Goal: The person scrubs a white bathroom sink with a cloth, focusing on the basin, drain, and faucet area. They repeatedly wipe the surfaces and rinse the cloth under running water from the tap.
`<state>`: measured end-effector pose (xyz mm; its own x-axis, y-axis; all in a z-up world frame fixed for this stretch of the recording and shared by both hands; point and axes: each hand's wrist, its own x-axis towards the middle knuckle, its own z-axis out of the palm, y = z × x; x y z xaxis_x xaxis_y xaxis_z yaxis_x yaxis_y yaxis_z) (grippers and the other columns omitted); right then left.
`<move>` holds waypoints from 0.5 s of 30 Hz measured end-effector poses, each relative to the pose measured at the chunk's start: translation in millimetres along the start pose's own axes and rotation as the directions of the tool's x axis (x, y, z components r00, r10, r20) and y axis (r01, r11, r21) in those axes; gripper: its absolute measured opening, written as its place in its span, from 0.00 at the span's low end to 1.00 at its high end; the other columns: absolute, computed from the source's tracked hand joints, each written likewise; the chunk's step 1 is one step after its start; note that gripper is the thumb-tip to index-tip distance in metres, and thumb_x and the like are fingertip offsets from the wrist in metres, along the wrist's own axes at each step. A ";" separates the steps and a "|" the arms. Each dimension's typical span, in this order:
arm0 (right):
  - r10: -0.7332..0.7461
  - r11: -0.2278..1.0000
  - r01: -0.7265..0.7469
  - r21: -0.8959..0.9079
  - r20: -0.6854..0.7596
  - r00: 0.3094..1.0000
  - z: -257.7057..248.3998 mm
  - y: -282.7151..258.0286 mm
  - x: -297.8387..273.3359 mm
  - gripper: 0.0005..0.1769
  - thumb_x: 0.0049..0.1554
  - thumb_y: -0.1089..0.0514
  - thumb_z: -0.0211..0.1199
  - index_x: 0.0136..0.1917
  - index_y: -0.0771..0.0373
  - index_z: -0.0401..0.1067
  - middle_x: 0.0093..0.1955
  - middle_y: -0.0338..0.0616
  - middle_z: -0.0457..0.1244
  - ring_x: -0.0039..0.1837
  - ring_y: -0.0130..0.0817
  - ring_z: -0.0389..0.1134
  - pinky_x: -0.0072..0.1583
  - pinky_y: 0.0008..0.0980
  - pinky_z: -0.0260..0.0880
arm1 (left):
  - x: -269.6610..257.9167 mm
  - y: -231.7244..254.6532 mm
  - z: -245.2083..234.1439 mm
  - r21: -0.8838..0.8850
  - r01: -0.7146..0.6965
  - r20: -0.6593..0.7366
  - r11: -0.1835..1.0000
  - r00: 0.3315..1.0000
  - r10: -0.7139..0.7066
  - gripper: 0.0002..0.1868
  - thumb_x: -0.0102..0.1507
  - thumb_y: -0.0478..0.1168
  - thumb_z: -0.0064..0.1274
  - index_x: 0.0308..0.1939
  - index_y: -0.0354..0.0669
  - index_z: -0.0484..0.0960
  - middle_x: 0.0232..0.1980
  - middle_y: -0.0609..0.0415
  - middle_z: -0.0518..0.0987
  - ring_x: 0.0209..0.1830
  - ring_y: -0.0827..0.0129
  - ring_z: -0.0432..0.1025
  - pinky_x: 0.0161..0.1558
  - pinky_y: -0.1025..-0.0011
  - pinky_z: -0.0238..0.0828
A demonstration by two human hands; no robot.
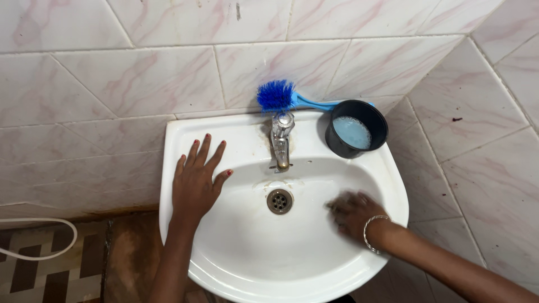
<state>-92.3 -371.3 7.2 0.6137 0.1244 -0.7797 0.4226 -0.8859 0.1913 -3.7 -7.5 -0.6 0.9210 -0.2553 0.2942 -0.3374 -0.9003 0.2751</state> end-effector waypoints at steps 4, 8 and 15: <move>0.070 0.997 -0.075 -0.019 -0.174 0.982 9.3 9.4 5.1 0.29 0.65 0.45 0.48 0.77 0.49 0.57 0.85 0.36 0.39 0.85 0.43 0.35 0.81 0.43 0.38 | -1.5 0.6 3.1 0.005 0.015 -0.003 1.000 1.000 -0.015 0.33 0.66 0.62 0.46 0.74 0.61 0.68 0.80 0.48 0.60 0.79 0.50 0.53 0.70 0.45 0.52; -0.076 0.943 0.165 0.289 -0.294 0.953 24.9 -28.7 13.3 0.26 0.67 0.48 0.46 0.76 0.52 0.62 0.82 0.38 0.48 0.80 0.43 0.50 0.78 0.40 0.52 | -3.4 1.9 3.7 0.030 0.008 -0.011 1.000 1.000 -0.007 0.34 0.66 0.61 0.46 0.75 0.60 0.67 0.80 0.48 0.60 0.78 0.50 0.54 0.70 0.44 0.53; -0.326 0.432 0.614 0.661 -0.520 0.790 -10.3 -149.3 6.6 0.23 0.67 0.49 0.48 0.68 0.64 0.69 0.76 0.55 0.57 0.78 0.49 0.56 0.75 0.41 0.57 | -3.9 3.3 4.6 0.067 0.001 -0.016 0.998 1.000 0.000 0.34 0.66 0.59 0.48 0.75 0.59 0.67 0.79 0.47 0.61 0.78 0.50 0.56 0.69 0.45 0.55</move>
<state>-144.5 -233.6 -20.4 0.6934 0.6194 -0.3681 0.1183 -0.6018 -0.7898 -7.5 -11.1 -5.1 0.9177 -0.2499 0.3089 -0.3229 -0.9221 0.2131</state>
